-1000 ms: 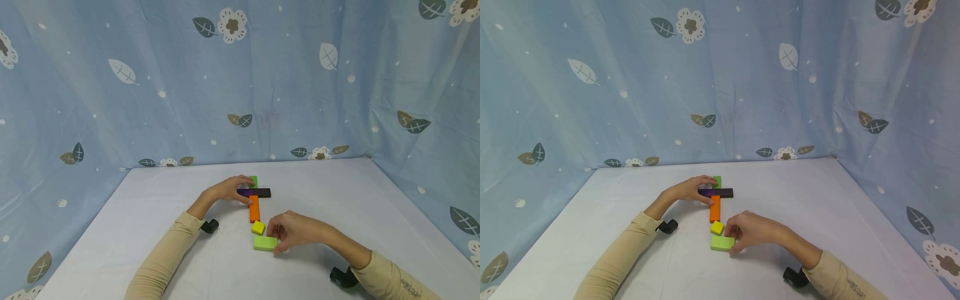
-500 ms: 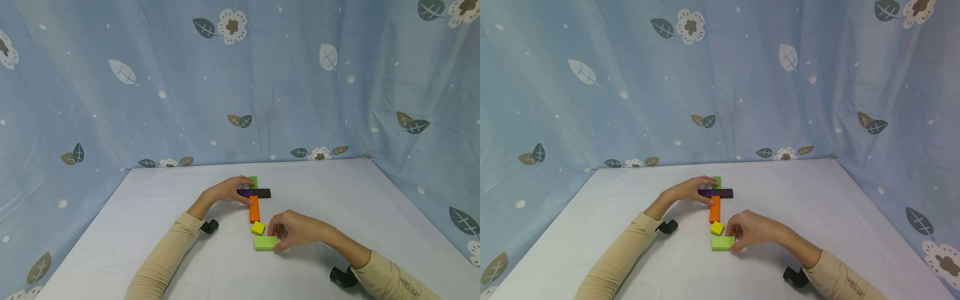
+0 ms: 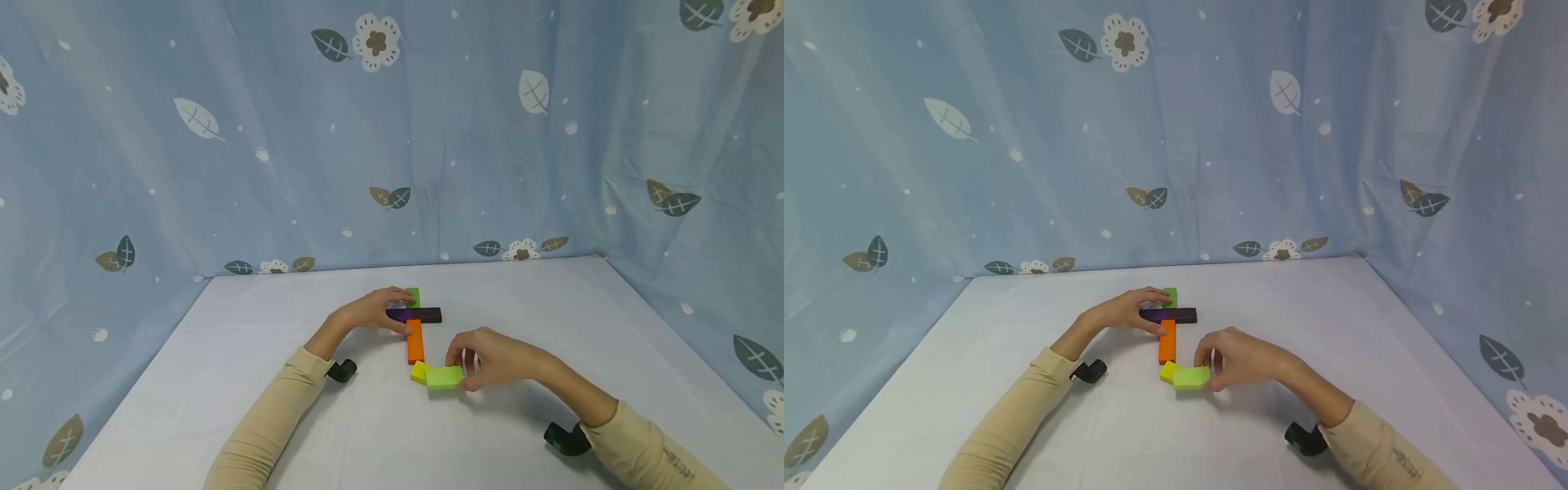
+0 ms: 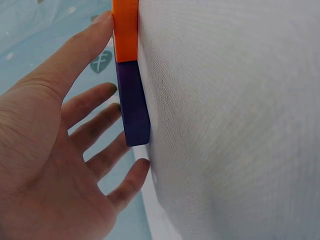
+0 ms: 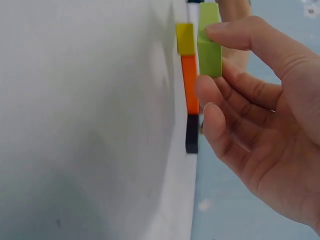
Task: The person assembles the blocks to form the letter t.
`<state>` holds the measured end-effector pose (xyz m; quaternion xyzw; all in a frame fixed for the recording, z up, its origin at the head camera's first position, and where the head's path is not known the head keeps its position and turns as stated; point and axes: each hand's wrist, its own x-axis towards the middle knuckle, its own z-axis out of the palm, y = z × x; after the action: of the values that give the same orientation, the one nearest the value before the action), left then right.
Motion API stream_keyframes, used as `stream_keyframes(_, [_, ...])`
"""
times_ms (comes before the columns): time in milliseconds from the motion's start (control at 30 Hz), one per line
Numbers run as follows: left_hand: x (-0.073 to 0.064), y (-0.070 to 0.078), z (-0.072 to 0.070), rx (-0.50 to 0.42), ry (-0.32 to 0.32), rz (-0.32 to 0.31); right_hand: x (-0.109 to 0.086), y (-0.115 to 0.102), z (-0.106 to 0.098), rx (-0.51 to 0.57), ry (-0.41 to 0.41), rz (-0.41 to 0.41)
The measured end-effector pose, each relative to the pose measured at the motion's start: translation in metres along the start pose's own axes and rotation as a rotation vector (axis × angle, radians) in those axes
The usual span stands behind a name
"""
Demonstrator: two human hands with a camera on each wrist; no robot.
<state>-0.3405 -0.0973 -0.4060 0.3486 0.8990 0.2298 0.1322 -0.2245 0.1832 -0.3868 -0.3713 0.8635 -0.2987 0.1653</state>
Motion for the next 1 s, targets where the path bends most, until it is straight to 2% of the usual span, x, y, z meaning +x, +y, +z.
stream_keyframes(200, [0.0,-0.001,-0.001,0.0,-0.006,0.004,0.0,0.011,-0.008,-0.024,0.033,0.039])
stream_keyframes(467, [0.0,-0.003,-0.001,-0.015,-0.002,-0.001,0.0,0.024,-0.013,-0.02,0.052,0.002])
stream_keyframes(1000, [-0.001,0.0,-0.001,-0.003,-0.009,0.0,0.0,0.032,-0.011,-0.005,0.043,0.024])
